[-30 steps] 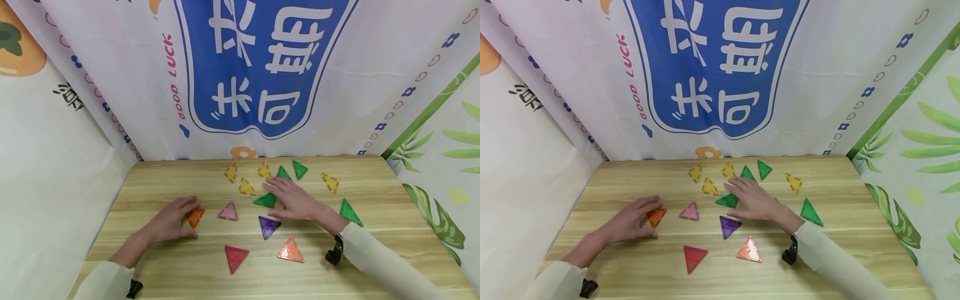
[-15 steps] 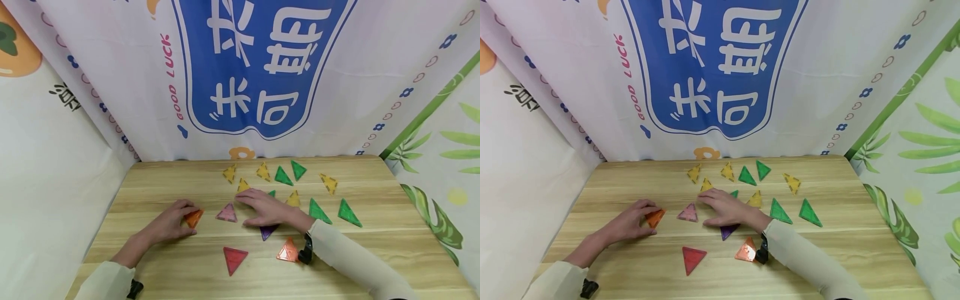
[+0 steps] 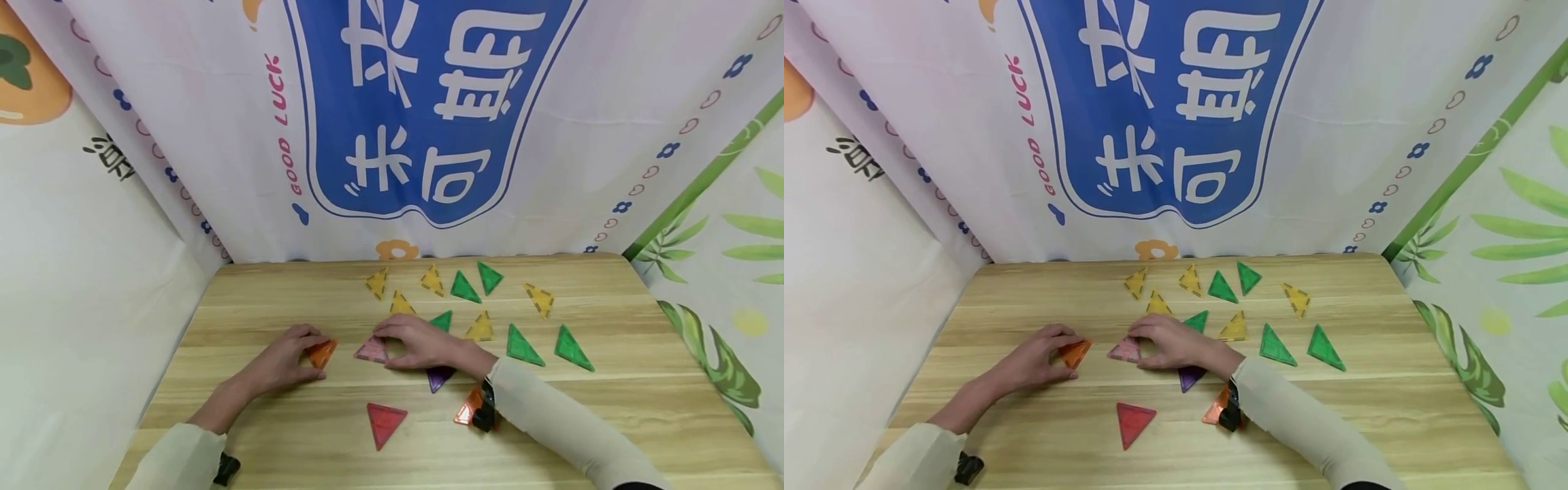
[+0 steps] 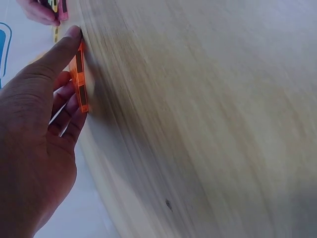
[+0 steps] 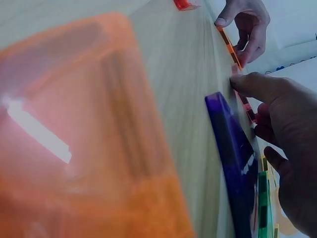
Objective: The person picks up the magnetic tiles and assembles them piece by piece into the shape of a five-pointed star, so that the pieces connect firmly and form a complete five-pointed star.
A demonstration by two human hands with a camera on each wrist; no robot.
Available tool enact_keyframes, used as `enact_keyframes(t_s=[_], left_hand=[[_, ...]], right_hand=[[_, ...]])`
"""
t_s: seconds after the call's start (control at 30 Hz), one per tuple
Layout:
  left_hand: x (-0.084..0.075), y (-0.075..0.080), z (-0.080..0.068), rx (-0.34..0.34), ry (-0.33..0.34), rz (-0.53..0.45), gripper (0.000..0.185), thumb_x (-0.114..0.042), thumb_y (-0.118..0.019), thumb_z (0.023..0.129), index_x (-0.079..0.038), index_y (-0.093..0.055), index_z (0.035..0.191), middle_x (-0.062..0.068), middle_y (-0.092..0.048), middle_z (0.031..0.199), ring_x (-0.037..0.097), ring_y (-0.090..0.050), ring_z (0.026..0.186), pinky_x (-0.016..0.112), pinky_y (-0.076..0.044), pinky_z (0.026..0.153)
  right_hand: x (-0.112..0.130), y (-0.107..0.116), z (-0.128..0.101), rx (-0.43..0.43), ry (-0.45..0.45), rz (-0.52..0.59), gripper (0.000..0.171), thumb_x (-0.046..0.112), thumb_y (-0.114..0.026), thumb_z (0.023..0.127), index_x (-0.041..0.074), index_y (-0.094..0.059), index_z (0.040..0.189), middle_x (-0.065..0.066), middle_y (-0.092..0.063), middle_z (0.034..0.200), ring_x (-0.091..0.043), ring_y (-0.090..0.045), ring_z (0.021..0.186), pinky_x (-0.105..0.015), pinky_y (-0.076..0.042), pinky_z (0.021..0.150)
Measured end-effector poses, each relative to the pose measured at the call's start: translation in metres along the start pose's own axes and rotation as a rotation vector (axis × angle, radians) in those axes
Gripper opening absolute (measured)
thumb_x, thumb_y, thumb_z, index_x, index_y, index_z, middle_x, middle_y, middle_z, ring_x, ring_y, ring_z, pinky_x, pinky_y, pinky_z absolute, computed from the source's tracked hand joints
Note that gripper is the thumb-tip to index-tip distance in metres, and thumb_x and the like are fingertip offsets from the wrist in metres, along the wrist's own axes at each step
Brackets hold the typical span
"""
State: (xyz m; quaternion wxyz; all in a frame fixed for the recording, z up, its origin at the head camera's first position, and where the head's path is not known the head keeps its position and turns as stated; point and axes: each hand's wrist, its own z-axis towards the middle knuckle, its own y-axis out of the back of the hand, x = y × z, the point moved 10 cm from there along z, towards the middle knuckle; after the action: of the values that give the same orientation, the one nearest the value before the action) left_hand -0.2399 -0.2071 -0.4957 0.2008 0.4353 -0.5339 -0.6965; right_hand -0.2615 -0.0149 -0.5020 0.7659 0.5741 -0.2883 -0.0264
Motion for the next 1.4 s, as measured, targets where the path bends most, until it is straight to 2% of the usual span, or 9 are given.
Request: enact_keyframes(t_s=[0.23,0.53,0.73,0.9,1.07,1.17,1.4], left_hand=[[-0.005,-0.003,0.010,0.002,0.000,-0.018,0.060,-0.032,-0.091,0.086,-0.004,-0.072,0.135,0.011,-0.066,0.129,0.028,-0.062,0.117,0.049,-0.056,0.097],[-0.011,-0.010,0.021,0.022,-0.045,-0.008,0.062,-0.034,-0.091,0.085,-0.002,-0.072,0.133,0.011,-0.066,0.129,0.027,-0.061,0.118,0.047,-0.055,0.099],[-0.018,-0.011,0.026,0.000,-0.080,0.017,0.060,-0.037,-0.091,0.084,0.000,-0.074,0.128,0.009,-0.067,0.124,0.025,-0.063,0.113,0.045,-0.058,0.095],[-0.023,-0.011,0.030,0.013,-0.067,0.000,0.060,-0.034,-0.092,0.084,-0.001,-0.073,0.131,0.009,-0.066,0.126,0.025,-0.062,0.116,0.046,-0.057,0.097],[-0.025,-0.013,0.032,0.037,-0.060,-0.030,0.060,-0.029,-0.091,0.086,-0.001,-0.070,0.135,0.010,-0.063,0.132,0.026,-0.059,0.121,0.047,-0.056,0.101],[-0.026,-0.013,0.033,0.046,-0.062,-0.039,0.061,-0.027,-0.091,0.086,-0.001,-0.069,0.137,0.011,-0.062,0.135,0.027,-0.056,0.125,0.048,-0.054,0.103],[-0.029,-0.011,0.038,0.075,-0.090,-0.018,0.059,-0.023,-0.090,0.087,-0.002,-0.069,0.138,0.010,-0.062,0.137,0.030,-0.055,0.128,0.051,-0.051,0.107]], right_hand=[[0.004,-0.003,0.007,0.019,-0.011,0.046,0.054,0.033,-0.082,0.093,0.006,-0.069,0.138,-0.007,-0.064,0.145,-0.022,-0.056,0.137,-0.035,-0.043,0.118],[0.010,-0.012,0.016,0.051,0.008,0.057,0.052,0.031,-0.081,0.094,0.008,-0.069,0.138,-0.005,-0.062,0.149,-0.019,-0.054,0.139,-0.034,-0.043,0.118],[0.015,-0.015,0.021,0.060,0.024,0.041,0.054,0.033,-0.080,0.096,0.008,-0.067,0.142,-0.004,-0.061,0.152,-0.019,-0.055,0.138,-0.034,-0.044,0.116],[0.019,-0.010,0.015,0.012,0.038,-0.010,0.051,0.034,-0.079,0.097,0.008,-0.069,0.140,-0.007,-0.061,0.150,-0.021,-0.055,0.138,-0.037,-0.044,0.117],[0.033,-0.002,-0.002,-0.039,0.106,-0.032,0.041,0.034,-0.079,0.097,0.011,-0.074,0.130,-0.008,-0.064,0.144,-0.022,-0.058,0.133,-0.039,-0.046,0.114],[0.044,-0.004,-0.013,-0.004,0.144,0.018,0.040,0.034,-0.079,0.097,0.012,-0.074,0.130,-0.006,-0.064,0.143,-0.018,-0.058,0.132,-0.034,-0.046,0.114],[0.075,-0.016,-0.036,0.163,0.247,0.150,0.052,0.040,-0.078,0.097,0.012,-0.068,0.139,-0.003,-0.062,0.147,-0.011,-0.053,0.138,-0.024,-0.041,0.117]])
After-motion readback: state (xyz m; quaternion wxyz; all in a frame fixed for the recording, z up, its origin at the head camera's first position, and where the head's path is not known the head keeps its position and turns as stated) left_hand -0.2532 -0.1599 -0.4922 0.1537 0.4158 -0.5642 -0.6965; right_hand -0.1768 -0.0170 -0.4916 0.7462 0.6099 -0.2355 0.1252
